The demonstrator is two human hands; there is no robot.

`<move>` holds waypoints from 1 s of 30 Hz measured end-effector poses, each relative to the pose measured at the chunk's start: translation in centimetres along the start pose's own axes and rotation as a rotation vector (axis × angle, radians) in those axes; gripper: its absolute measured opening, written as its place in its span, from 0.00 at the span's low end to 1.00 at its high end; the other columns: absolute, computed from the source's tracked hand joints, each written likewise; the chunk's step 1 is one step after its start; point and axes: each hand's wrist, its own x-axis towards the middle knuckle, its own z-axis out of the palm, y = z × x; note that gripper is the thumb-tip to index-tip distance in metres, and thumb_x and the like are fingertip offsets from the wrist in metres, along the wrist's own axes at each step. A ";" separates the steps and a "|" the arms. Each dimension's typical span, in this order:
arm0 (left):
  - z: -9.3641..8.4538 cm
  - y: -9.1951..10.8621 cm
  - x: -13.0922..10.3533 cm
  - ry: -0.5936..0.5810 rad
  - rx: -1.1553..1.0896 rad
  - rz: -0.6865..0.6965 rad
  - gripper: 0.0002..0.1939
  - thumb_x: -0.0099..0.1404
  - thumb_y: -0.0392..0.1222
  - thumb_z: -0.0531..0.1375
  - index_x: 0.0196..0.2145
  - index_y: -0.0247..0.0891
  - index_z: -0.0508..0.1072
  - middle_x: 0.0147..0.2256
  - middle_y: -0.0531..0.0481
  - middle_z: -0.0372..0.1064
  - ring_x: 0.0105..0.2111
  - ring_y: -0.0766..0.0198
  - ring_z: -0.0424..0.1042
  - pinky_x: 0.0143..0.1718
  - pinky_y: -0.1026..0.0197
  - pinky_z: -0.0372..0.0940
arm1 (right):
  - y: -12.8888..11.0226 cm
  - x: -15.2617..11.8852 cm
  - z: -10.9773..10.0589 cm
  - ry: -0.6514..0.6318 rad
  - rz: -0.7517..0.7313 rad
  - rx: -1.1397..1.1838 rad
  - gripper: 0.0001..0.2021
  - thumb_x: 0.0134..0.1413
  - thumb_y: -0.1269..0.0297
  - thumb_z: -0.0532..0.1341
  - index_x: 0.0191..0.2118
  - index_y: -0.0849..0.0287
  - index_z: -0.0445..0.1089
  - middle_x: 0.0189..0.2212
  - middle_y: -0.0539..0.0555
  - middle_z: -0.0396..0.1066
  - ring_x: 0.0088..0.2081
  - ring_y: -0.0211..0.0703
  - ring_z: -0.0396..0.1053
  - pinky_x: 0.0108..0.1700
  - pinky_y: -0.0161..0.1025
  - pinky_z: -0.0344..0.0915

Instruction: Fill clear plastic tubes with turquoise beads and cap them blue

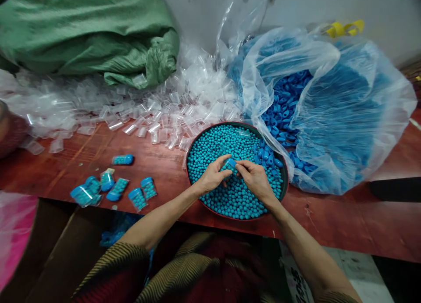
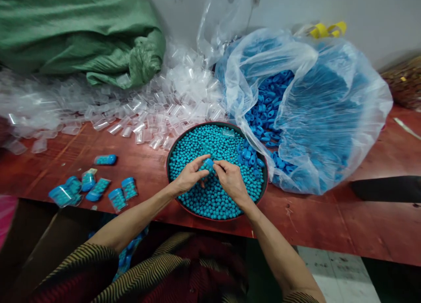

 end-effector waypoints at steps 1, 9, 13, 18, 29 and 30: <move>0.1 0.0 -0.1 0.007 0.008 0.007 0.32 0.55 0.41 0.59 0.57 0.38 0.57 0.34 0.52 0.65 0.21 0.74 0.61 0.18 0.69 0.61 | -0.1 0.0 -0.2 -0.022 -0.029 -0.017 0.12 0.56 0.61 0.56 0.37 0.59 0.75 0.23 0.50 0.72 0.24 0.38 0.68 0.31 0.36 0.65; 1.1 0.2 -0.4 0.158 0.130 0.047 0.15 0.58 0.39 0.56 0.45 0.38 0.65 0.28 0.57 0.62 0.19 0.76 0.56 0.19 0.71 0.56 | 0.2 -0.9 0.5 -0.026 -0.390 -0.247 0.13 0.61 0.67 0.50 0.43 0.59 0.71 0.28 0.54 0.71 0.30 0.41 0.69 0.34 0.38 0.67; 0.8 0.6 -0.3 0.140 0.064 0.032 0.16 0.58 0.41 0.56 0.45 0.39 0.63 0.29 0.57 0.62 0.18 0.76 0.58 0.17 0.71 0.56 | 0.4 -0.9 -0.1 -0.078 -0.375 -0.192 0.14 0.60 0.68 0.51 0.48 0.59 0.69 0.34 0.56 0.71 0.37 0.43 0.70 0.41 0.43 0.69; -0.6 0.7 -0.6 -0.061 0.099 -0.015 0.19 0.58 0.43 0.57 0.47 0.40 0.61 0.26 0.58 0.61 0.16 0.75 0.62 0.15 0.72 0.57 | 0.7 0.1 -2.2 -0.270 -0.034 0.198 0.14 0.49 0.61 0.63 0.43 0.56 0.71 0.34 0.53 0.69 0.34 0.42 0.70 0.34 0.42 0.72; 0.5 0.5 -1.2 0.042 0.144 0.208 0.27 0.60 0.40 0.57 0.57 0.41 0.57 0.45 0.46 0.68 0.37 0.63 0.70 0.39 0.60 0.67 | -0.2 -0.6 0.6 -0.101 -0.008 0.163 0.29 0.54 0.52 0.58 0.60 0.58 0.57 0.53 0.60 0.66 0.53 0.51 0.65 0.56 0.52 0.61; 0.6 0.4 -1.2 0.063 0.136 0.236 0.27 0.60 0.40 0.57 0.57 0.40 0.58 0.48 0.45 0.67 0.42 0.61 0.69 0.45 0.57 0.66 | -0.3 -0.9 0.8 -0.139 -0.061 0.101 0.32 0.55 0.52 0.58 0.62 0.58 0.53 0.57 0.61 0.62 0.58 0.53 0.61 0.58 0.53 0.58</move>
